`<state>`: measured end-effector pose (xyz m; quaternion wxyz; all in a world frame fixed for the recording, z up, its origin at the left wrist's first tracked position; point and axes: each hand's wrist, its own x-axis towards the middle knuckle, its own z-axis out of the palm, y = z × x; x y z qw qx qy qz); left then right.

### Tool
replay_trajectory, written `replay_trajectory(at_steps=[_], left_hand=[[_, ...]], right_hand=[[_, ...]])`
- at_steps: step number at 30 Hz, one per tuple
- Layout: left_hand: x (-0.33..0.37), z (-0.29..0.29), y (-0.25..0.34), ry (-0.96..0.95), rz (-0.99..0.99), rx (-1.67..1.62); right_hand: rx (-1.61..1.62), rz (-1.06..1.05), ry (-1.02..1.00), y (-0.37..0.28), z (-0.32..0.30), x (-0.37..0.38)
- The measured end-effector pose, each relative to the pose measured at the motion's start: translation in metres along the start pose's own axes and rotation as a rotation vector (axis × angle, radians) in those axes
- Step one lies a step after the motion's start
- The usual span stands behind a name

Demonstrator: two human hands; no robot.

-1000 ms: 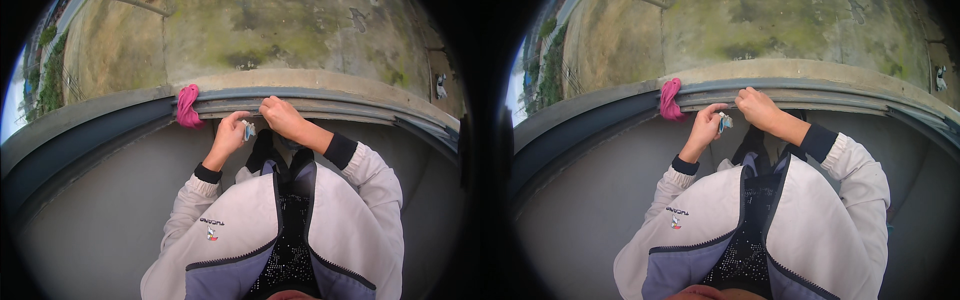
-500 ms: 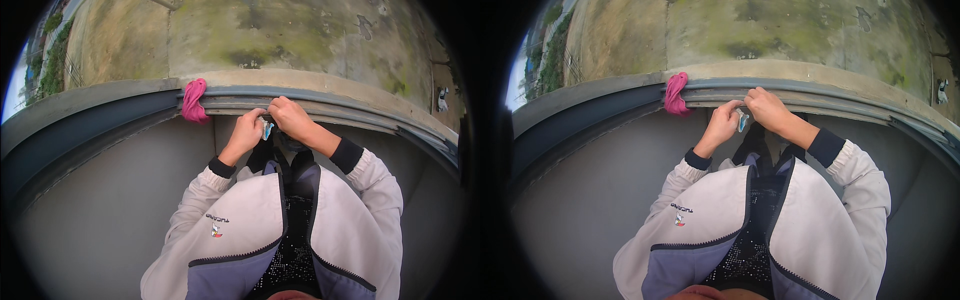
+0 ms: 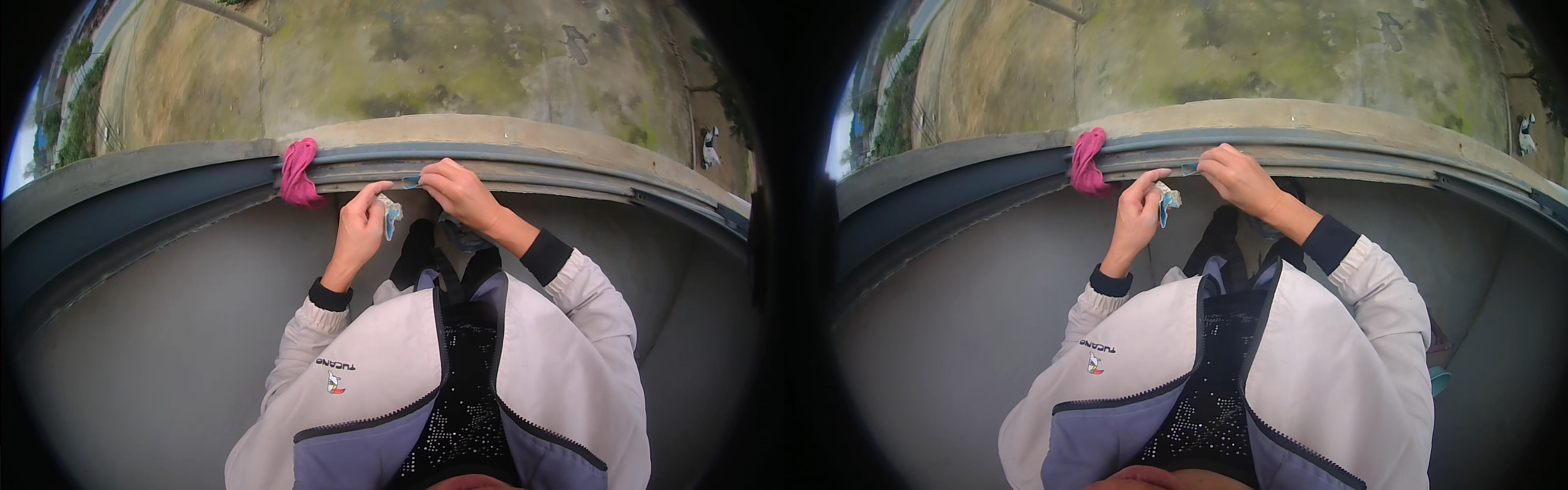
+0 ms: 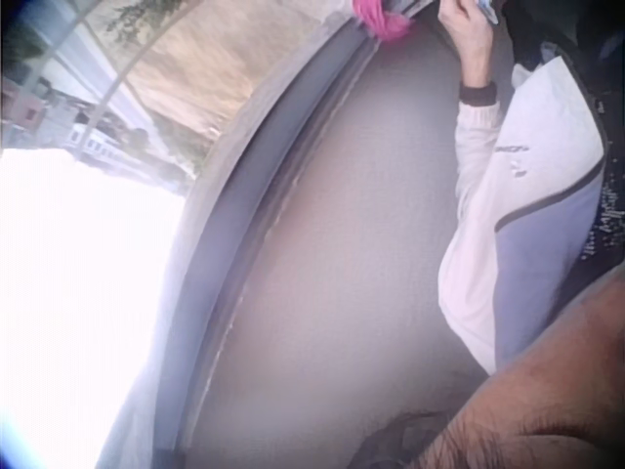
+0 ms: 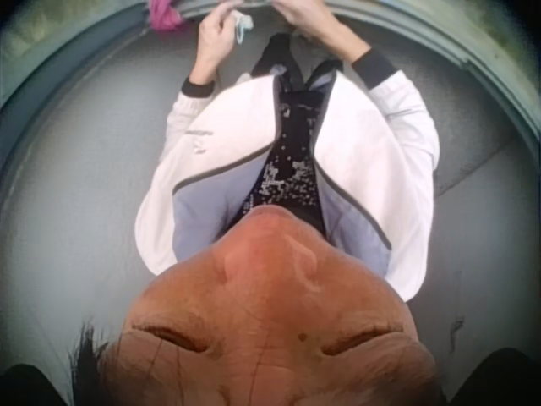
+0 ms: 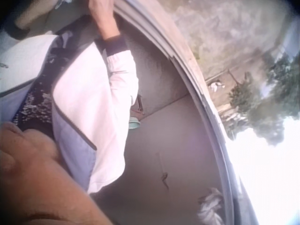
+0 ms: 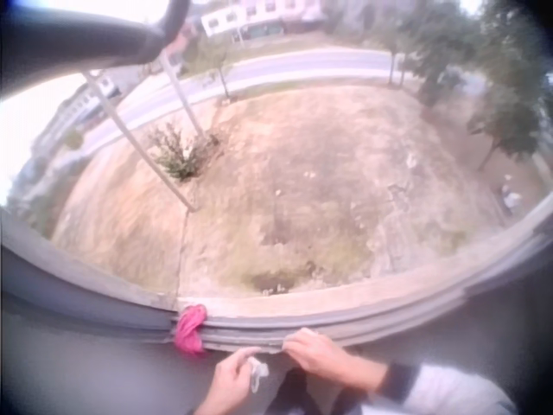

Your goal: The person cleans the window frame using a small blue tool and a white cloth. They repeatedly scrape and wipe along the frame's edge, moving the cloth and tool along the length of the frame.

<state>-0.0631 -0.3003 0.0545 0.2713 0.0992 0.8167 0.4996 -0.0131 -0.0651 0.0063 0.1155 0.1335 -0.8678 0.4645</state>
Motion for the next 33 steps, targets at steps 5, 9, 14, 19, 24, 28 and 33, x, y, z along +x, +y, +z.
replay_trajectory(at_steps=[5, 9, 14, 19, 24, 28, 33], left_hand=[[-0.013, 0.008, 0.005, -0.012, 0.023, -0.022], [-0.021, 0.026, 0.004, -0.118, 0.043, -0.016], [-0.03, 0.061, -0.016, -0.301, 0.016, 0.056], [-0.034, 0.09, -0.045, -0.408, -0.029, 0.097], [-0.035, 0.103, -0.065, -0.445, -0.062, 0.158], [-0.032, 0.108, -0.077, -0.457, -0.081, 0.164], [-0.032, 0.11, -0.081, -0.483, -0.097, 0.191]], right_hand=[[0.013, -0.03, 0.145, -0.019, -0.018, -0.022], [-0.003, 0.094, 0.188, -0.029, -0.023, -0.078], [0.104, 0.695, 0.255, 0.002, 0.019, -0.185], [-0.096, 1.18, 0.167, 0.108, 0.106, -0.286], [-0.233, 1.662, 0.069, 0.206, 0.184, -0.351], [-0.17, 1.761, 0.163, 0.234, 0.214, -0.378], [-0.047, 1.777, 0.13, 0.226, 0.216, -0.405]])
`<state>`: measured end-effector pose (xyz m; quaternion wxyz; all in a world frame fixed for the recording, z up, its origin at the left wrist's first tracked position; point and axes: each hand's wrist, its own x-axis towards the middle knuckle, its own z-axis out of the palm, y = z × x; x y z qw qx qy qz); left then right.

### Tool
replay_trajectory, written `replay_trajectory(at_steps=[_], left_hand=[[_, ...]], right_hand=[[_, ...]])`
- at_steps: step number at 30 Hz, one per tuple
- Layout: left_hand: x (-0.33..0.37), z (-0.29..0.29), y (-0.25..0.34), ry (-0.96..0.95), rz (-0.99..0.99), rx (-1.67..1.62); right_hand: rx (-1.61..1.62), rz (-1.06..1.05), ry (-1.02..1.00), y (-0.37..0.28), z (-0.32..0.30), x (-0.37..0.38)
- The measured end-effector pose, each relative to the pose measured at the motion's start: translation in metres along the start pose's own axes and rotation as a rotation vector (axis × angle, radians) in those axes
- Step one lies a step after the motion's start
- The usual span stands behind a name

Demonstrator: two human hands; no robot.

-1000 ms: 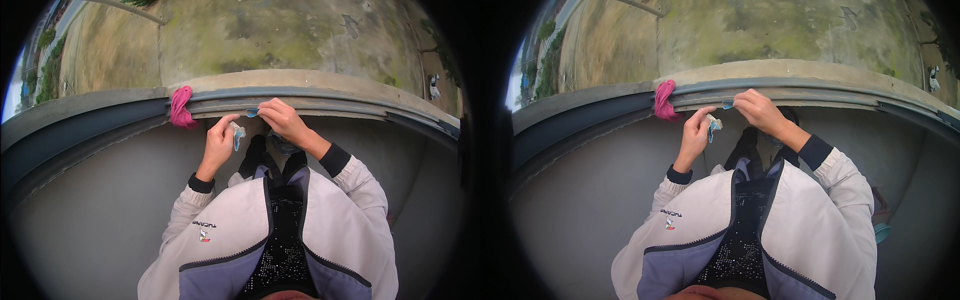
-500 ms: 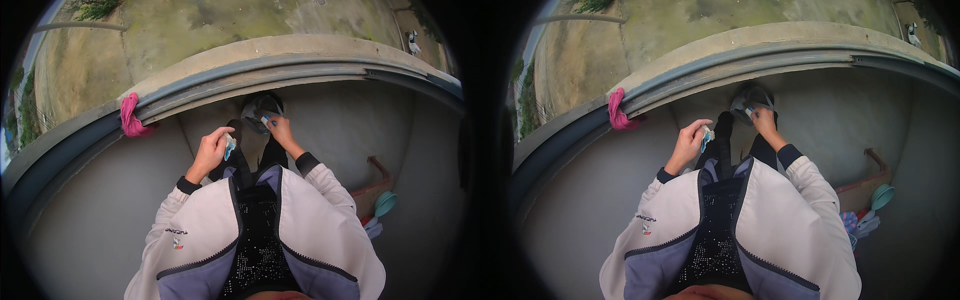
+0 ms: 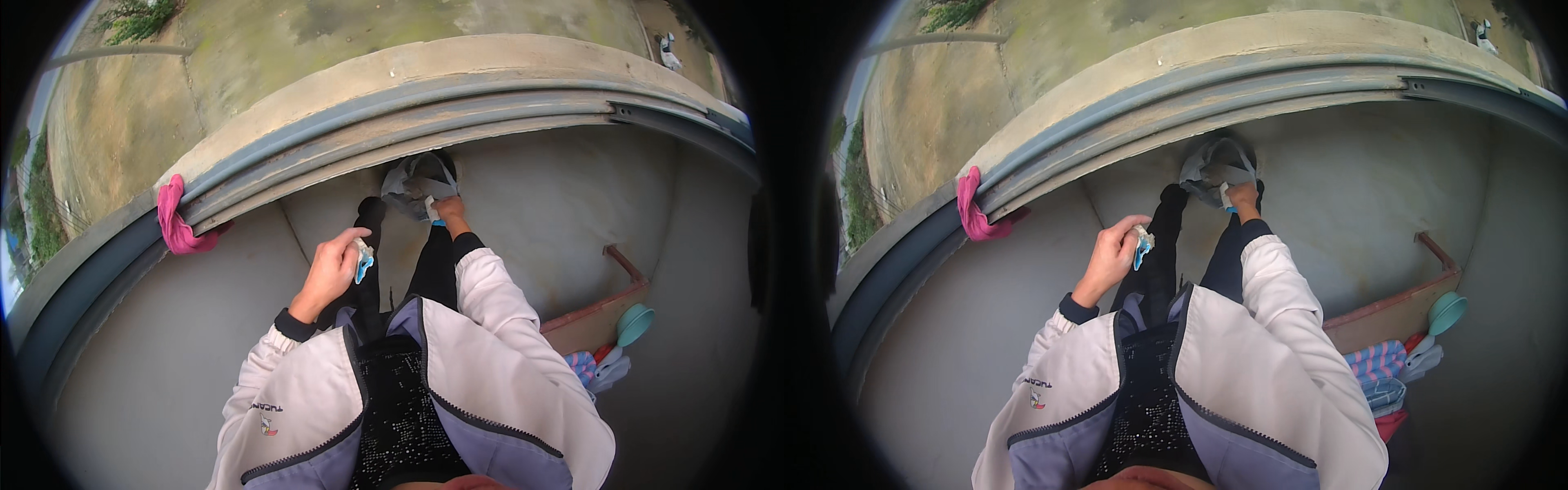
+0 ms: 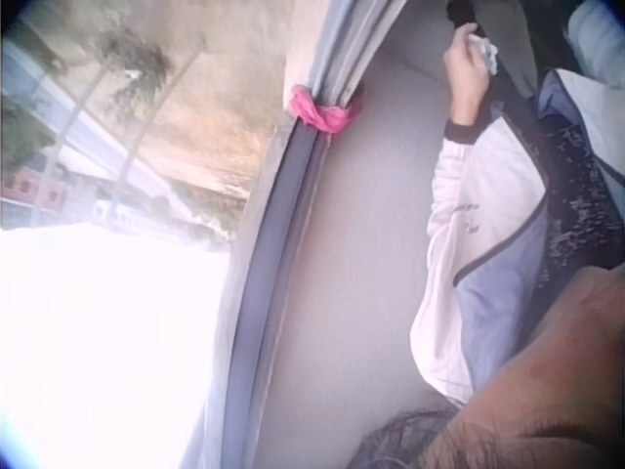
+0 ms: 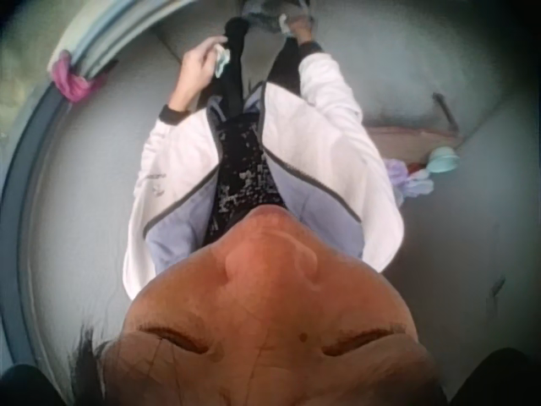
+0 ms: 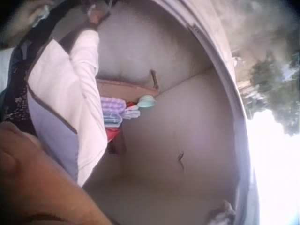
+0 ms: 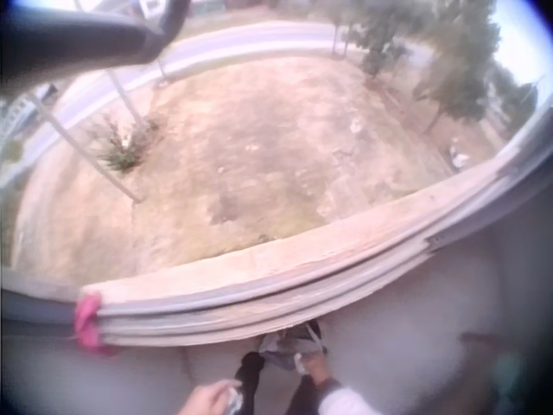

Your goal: The person cleans the window frame using a small blue tool and a white cloth. They repeatedly scrape and wipe along the frame's edge, moving the cloth and tool along the length of the frame.

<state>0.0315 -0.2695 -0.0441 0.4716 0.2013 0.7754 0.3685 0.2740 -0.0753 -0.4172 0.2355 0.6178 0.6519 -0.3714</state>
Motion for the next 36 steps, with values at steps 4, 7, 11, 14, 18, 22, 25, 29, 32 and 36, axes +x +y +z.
replay_trajectory(at_steps=[4, 7, 11, 14, 18, 22, 25, 29, 32, 36], left_hand=[[0.001, 0.002, 0.016, 0.038, 0.09, 0.013], [0.001, 0.002, 0.035, 0.051, 0.15, 0.026], [0.002, 0.009, 0.06, 0.076, 0.226, 0.018], [0.006, 0.017, 0.079, 0.076, 0.286, -0.007], [0.018, 0.036, 0.106, 0.07, 0.377, -0.032], [0.029, 0.054, 0.127, 0.085, 0.459, -0.052], [0.038, 0.059, 0.137, 0.094, 0.503, -0.057], [0.044, 0.054, 0.142, 0.106, 0.462, -0.061], [0.047, 0.045, 0.141, 0.145, 0.454, -0.064], [0.053, 0.03, 0.134, 0.152, 0.426, -0.063]], right_hand=[[0.078, -0.176, 0.024, 0.0, -0.026, -0.031], [0.202, -0.219, -0.029, -0.016, -0.072, -0.075], [0.349, -0.559, 0.104, -0.04, -0.18, -0.137], [0.343, -0.839, 0.279, -0.061, -0.289, -0.175], [0.092, -1.138, 0.511, -0.106, -0.419, -0.206], [-0.269, -1.306, 0.667, -0.15, -0.49, -0.206], [-0.514, -1.26, 0.675, -0.171, -0.505, -0.188], [-0.733, -1.168, 0.584, -0.179, -0.509, -0.165], [-0.777, -1.206, 0.511, -0.184, -0.514, -0.154], [-0.74, -1.247, 0.389, -0.187, -0.522, -0.156]])
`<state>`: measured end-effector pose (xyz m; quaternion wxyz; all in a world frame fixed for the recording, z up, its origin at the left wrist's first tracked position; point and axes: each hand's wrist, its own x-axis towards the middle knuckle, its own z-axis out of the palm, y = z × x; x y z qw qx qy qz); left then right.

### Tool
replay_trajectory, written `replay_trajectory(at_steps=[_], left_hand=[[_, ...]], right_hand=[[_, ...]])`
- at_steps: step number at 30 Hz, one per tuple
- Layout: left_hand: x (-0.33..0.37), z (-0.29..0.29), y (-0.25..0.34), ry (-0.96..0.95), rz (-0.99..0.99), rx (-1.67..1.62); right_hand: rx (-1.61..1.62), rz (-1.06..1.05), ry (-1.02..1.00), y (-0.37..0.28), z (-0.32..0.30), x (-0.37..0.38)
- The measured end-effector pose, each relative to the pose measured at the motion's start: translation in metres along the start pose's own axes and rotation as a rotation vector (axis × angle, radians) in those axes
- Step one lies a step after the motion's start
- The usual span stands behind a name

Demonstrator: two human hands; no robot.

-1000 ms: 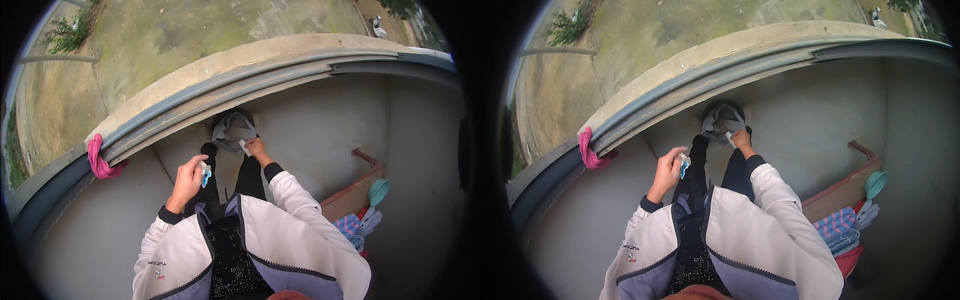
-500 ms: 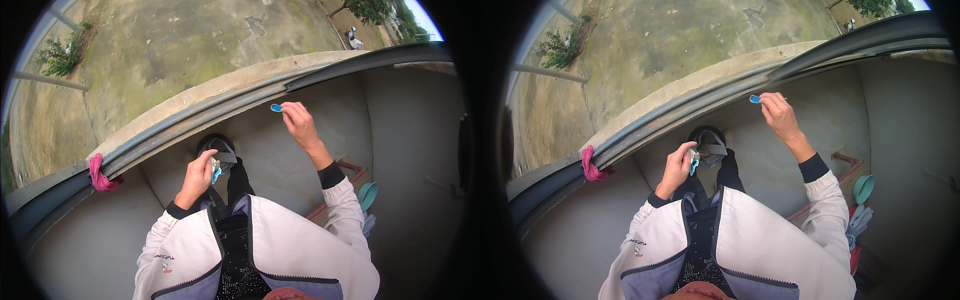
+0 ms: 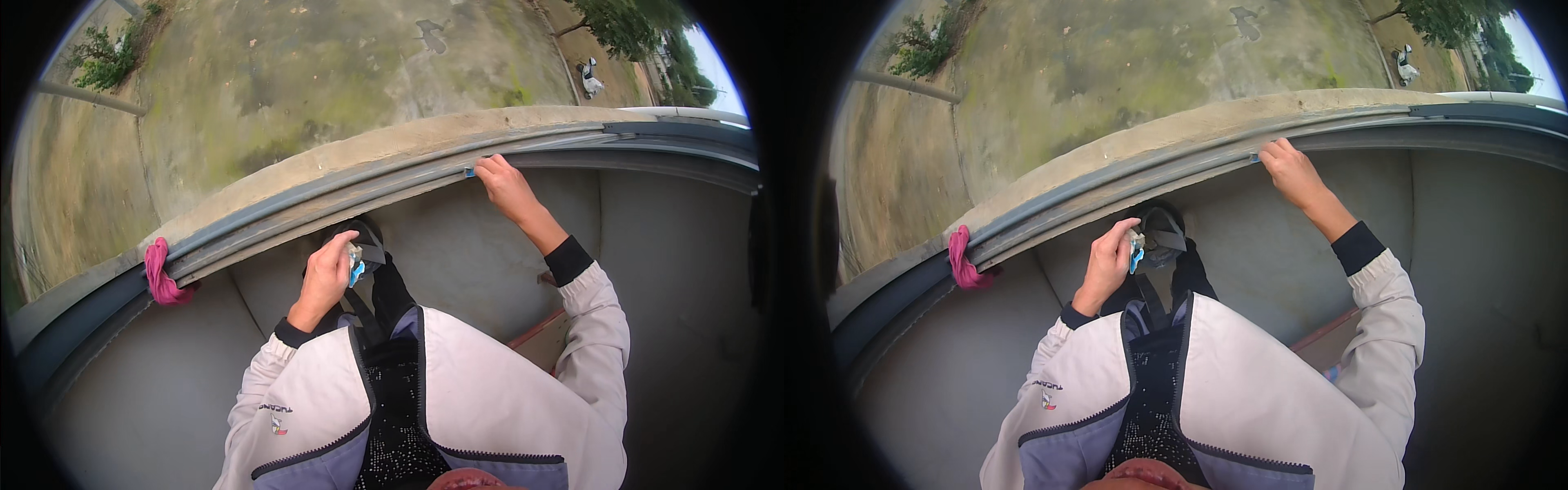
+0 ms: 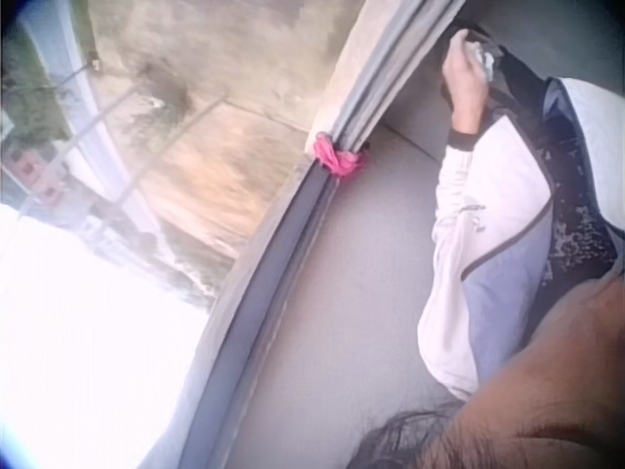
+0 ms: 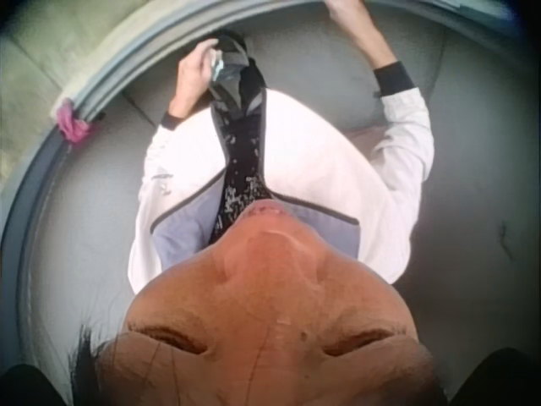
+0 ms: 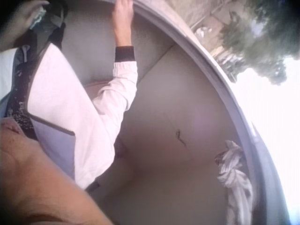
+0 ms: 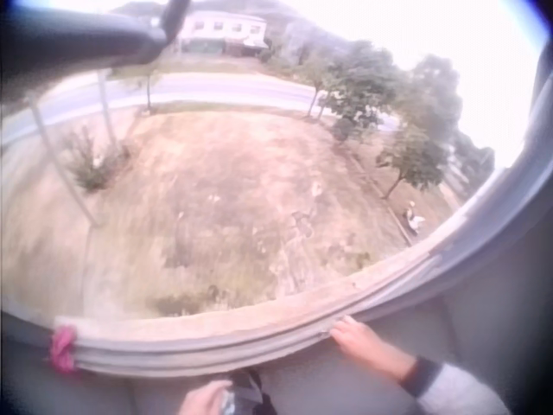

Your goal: The person cleans the window frame using a small blue tool and a white cloth. They repeatedly scrape and wipe along the frame's edge, moving the cloth and tool along the length of the frame.

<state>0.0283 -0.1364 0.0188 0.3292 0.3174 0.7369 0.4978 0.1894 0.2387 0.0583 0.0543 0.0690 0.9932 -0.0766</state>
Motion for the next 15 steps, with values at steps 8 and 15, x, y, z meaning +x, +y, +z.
replay_trajectory(at_steps=[8, 15], left_hand=[[0.004, -0.018, -0.014, -0.005, -0.021, 0.015], [-0.005, -0.031, -0.018, 0.0, -0.034, 0.007]], right_hand=[[0.072, -0.18, -0.023, -0.011, 0.002, 0.022], [0.171, -0.292, -0.123, -0.022, 0.007, 0.051]])
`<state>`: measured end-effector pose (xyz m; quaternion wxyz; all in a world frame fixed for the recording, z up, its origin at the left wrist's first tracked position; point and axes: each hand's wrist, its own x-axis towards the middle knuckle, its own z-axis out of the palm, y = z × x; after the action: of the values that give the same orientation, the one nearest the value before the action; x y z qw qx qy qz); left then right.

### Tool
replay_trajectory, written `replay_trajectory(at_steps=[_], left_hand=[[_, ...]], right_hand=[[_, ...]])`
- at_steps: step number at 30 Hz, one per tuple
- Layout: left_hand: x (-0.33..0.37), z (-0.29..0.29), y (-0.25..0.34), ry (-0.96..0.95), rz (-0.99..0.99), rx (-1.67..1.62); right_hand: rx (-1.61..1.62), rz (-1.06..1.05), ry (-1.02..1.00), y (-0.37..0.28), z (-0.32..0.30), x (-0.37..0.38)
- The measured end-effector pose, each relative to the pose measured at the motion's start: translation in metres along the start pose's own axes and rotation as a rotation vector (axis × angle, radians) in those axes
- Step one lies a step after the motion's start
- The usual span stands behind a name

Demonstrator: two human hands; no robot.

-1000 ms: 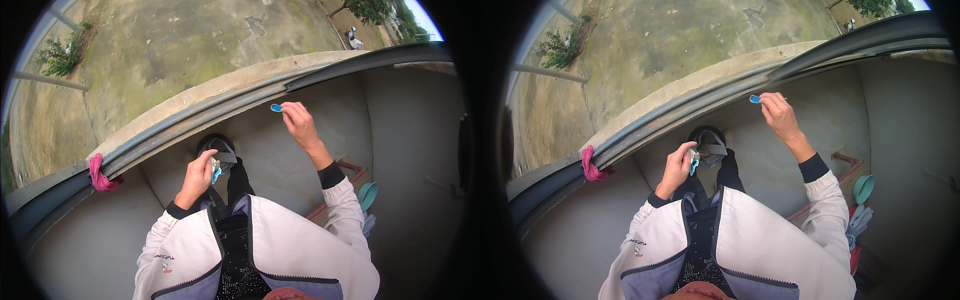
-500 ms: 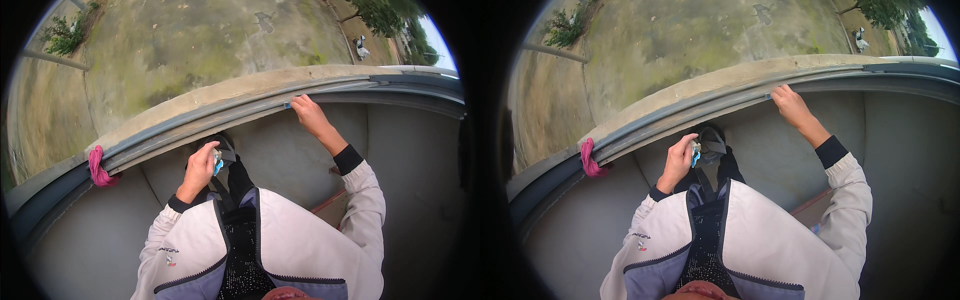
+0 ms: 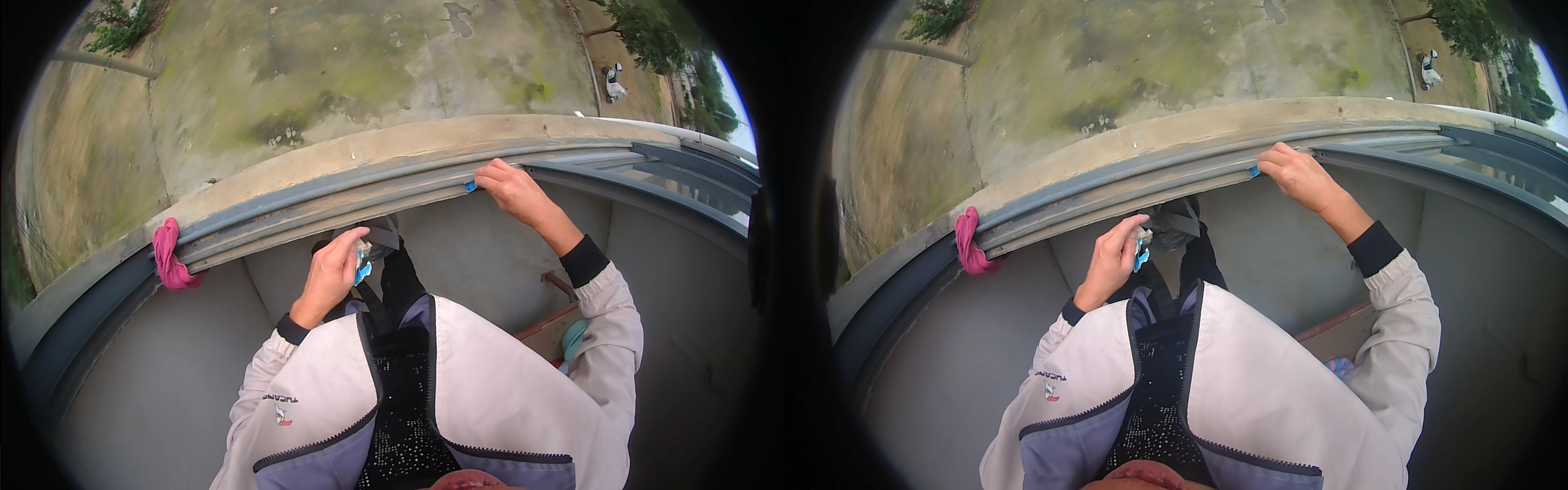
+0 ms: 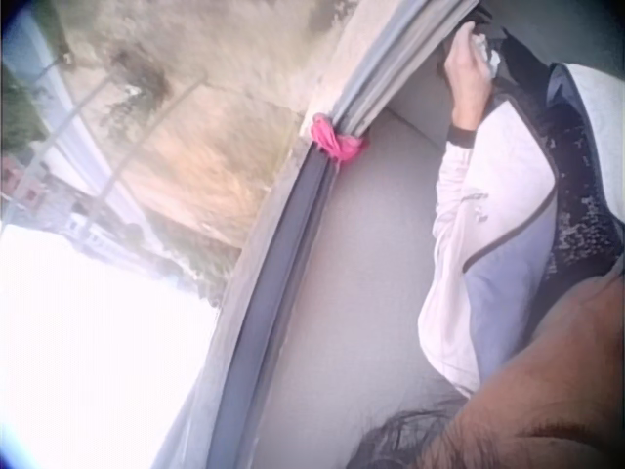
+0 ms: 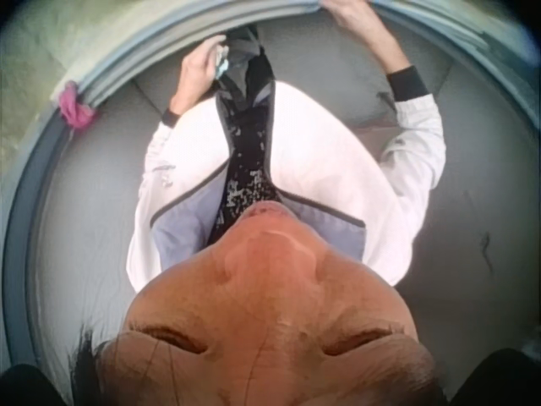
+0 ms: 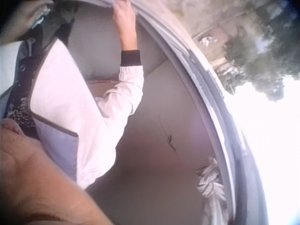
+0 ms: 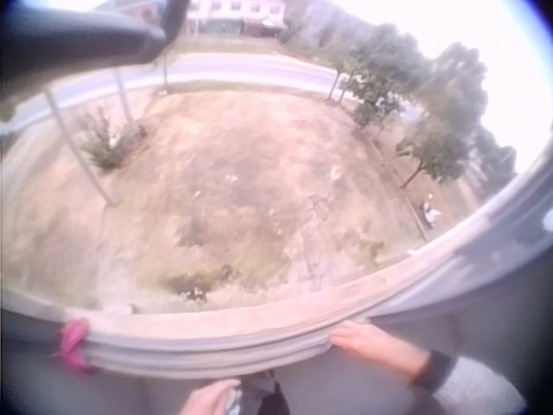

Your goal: The person cleans the window frame using a small blue tool and a white cloth. They repeatedly scrape and wipe along the frame's edge, moving the cloth and tool along the length of the frame.

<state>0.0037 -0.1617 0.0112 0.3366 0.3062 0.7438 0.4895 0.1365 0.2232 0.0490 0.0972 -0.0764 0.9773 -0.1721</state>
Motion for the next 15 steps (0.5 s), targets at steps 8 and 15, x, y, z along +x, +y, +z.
replay_trajectory(at_steps=[8, 15], left_hand=[[-0.007, -0.018, -0.007, 0.05, -0.035, 0.018], [-0.009, -0.024, -0.008, 0.075, -0.021, 0.014]], right_hand=[[0.159, -0.083, 0.073, -0.025, 0.016, 0.026], [0.099, -0.108, -0.09, -0.031, 0.004, 0.045]])
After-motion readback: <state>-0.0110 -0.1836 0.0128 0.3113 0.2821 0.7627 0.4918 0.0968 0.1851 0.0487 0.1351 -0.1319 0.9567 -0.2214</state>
